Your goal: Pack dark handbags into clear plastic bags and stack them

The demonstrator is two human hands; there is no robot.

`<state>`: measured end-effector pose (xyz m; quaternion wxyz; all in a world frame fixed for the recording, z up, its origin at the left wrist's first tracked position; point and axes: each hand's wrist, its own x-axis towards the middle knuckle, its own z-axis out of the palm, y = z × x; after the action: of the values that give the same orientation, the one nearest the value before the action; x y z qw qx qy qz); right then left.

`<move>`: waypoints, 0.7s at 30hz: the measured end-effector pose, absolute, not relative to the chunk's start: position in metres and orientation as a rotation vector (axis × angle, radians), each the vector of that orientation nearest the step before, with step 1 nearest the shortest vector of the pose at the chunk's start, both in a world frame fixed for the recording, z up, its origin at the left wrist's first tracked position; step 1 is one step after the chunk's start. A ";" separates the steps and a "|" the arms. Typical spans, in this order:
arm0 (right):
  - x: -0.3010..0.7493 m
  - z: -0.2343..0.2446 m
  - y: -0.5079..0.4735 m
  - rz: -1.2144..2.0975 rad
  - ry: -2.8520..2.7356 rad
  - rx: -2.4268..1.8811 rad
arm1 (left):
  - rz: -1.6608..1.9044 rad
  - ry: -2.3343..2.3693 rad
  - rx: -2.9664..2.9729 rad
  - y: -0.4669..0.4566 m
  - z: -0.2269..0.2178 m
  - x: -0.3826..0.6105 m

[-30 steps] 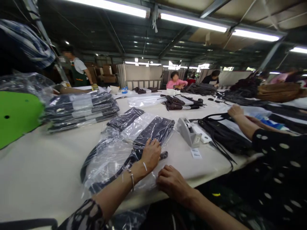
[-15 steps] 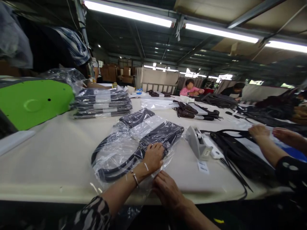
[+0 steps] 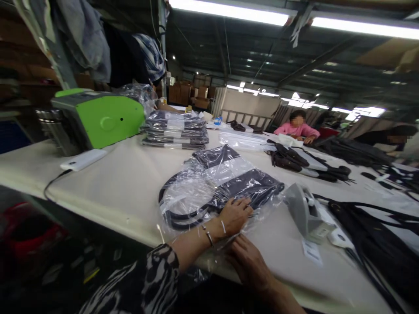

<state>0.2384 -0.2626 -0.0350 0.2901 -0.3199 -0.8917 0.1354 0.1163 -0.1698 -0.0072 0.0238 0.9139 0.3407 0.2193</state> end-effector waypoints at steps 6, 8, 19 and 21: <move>0.243 0.041 -0.237 0.615 -2.183 -1.089 | 1.177 1.149 2.217 -0.250 0.012 0.006; 0.235 0.052 -0.214 0.423 -2.120 -1.060 | 1.199 1.521 1.855 -0.287 -0.001 -0.042; 0.177 -0.012 -0.164 -0.091 -2.677 -0.773 | 0.882 1.005 0.652 -0.346 -0.065 -0.032; 0.169 -0.004 -0.168 -0.086 -2.701 -0.692 | 0.897 1.010 0.684 -0.337 -0.062 -0.017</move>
<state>0.1688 -0.1677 -0.0042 0.1752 -0.2444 -0.9532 -0.0303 -0.0171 -0.3371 -0.0623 0.7269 0.3102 0.4580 0.4070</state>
